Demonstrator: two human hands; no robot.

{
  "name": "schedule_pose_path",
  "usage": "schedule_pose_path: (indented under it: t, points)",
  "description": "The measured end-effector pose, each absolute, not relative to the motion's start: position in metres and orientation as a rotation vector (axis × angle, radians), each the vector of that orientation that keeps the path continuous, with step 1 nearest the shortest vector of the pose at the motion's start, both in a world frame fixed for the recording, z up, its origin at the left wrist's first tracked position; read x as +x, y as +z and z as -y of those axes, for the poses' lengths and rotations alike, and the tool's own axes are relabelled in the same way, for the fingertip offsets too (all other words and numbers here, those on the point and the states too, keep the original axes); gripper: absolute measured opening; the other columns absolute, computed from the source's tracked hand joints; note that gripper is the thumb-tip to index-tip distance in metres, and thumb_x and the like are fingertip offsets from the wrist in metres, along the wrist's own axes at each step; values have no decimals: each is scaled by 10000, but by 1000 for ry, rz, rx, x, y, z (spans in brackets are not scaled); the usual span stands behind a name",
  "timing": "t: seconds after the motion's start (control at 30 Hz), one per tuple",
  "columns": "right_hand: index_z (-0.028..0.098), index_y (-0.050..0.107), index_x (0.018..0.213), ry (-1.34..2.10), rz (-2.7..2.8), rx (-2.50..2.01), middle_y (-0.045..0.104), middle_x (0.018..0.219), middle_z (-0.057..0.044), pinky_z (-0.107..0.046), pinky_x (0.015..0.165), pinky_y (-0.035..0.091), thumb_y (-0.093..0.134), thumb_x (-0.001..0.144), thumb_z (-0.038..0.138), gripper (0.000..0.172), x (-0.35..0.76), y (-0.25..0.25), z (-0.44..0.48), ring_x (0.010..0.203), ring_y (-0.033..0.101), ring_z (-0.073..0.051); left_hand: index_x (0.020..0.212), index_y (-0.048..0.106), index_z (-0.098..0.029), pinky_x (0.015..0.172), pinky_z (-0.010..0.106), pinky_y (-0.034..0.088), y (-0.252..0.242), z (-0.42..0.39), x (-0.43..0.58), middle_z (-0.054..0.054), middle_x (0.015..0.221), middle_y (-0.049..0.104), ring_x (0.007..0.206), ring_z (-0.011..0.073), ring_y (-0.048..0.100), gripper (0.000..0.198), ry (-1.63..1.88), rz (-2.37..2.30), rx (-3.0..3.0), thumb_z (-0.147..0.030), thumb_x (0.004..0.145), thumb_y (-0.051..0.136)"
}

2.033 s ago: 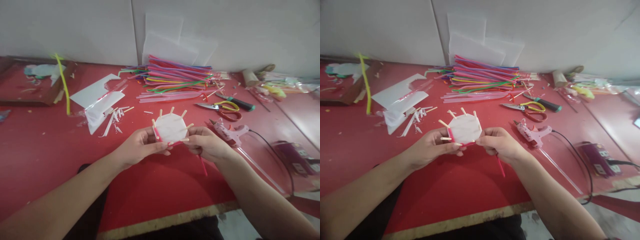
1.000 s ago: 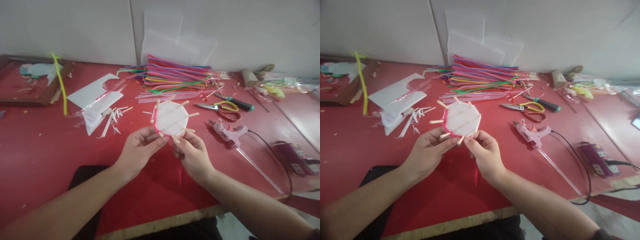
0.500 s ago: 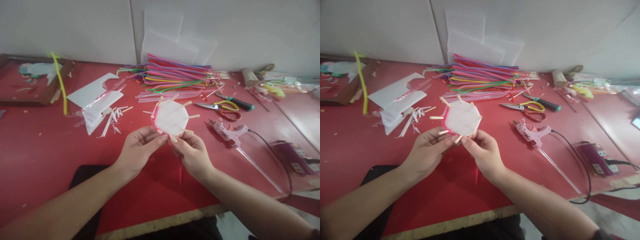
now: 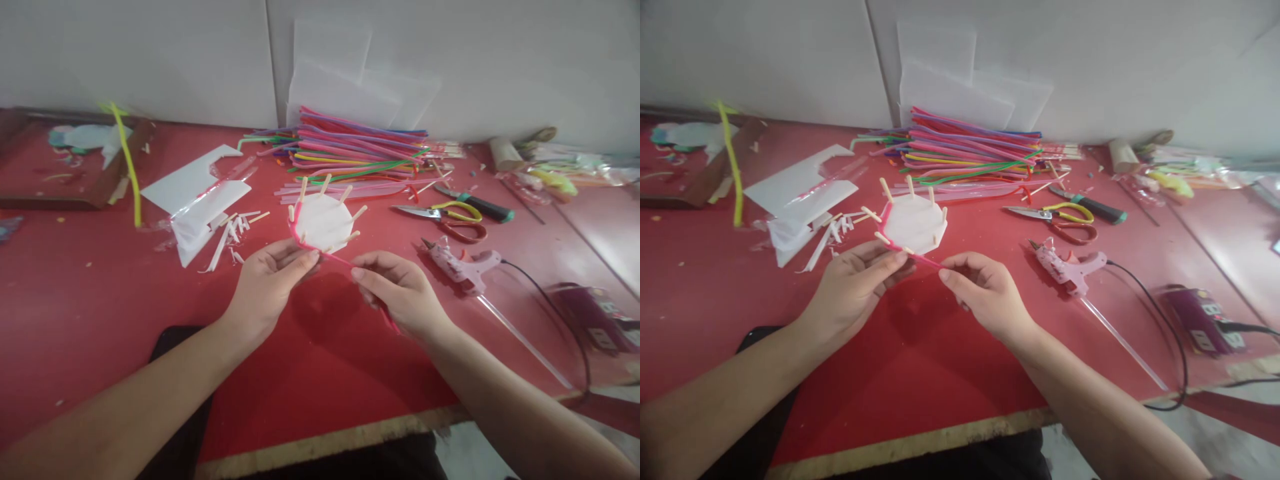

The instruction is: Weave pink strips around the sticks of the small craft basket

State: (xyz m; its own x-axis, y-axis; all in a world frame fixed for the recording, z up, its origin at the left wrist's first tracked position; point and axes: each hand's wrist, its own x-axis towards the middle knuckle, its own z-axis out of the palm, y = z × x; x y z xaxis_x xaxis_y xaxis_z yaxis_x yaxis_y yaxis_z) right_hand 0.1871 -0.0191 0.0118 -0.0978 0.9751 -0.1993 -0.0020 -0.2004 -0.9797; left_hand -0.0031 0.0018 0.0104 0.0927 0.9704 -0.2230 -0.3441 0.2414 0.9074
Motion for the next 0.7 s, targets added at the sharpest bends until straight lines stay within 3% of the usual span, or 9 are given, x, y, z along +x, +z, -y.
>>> schedule_pose_path:
  t: [0.13,0.3,0.37,0.43,0.5,0.6,0.7]
  points:
    - [198,651,817,1220,1209,-1361,607,666,15,-269,604,450,595,851,288,111,187,11,18,614,557,-121,808,759,-218,848,279,564,8,-3,-3,3,833,785,843,150,716,124,1138,-1038,783,-271,717,824]
    - [221,405,581,1151,1213,-1288,411,593,30,-288,597,395,438,898,252,320,189,7,16,593,436,-126,821,762,-224,836,249,563,6,-2,-4,-1,843,789,861,140,722,124,1122,-1013,788,-253,720,826]
    - [219,414,572,1128,1259,-1334,405,578,30,-294,596,394,437,946,331,391,190,8,17,580,428,-126,833,763,-222,853,269,566,6,-2,-4,8,866,794,881,155,727,136,1117,-1005,787,-251,717,827]
    - [208,515,634,1093,1337,-1353,493,641,13,-290,618,425,499,943,379,353,190,10,19,627,481,-128,838,764,-219,861,284,569,6,-2,-4,11,867,796,879,165,731,150,1122,-1002,781,-248,707,833]
    - [219,611,844,1098,1373,-1298,589,813,-9,-285,656,477,609,888,357,146,188,11,21,729,556,-137,839,767,-216,853,285,572,7,-2,-3,12,860,797,865,169,734,166,1132,-1004,776,-248,695,843]
    - [248,584,1099,1197,1378,-1273,633,958,-25,-292,680,522,685,827,343,305,185,10,22,820,615,-154,851,770,-222,842,269,570,6,-1,-3,9,878,798,876,166,732,161,1129,-997,803,-259,709,836]
    - [213,634,955,1207,1481,-1395,651,831,-13,-277,649,499,661,844,373,196,184,9,22,726,608,-139,856,769,-235,862,253,557,5,-1,-4,-9,866,792,893,154,726,124,1123,-1023,851,-269,745,811]
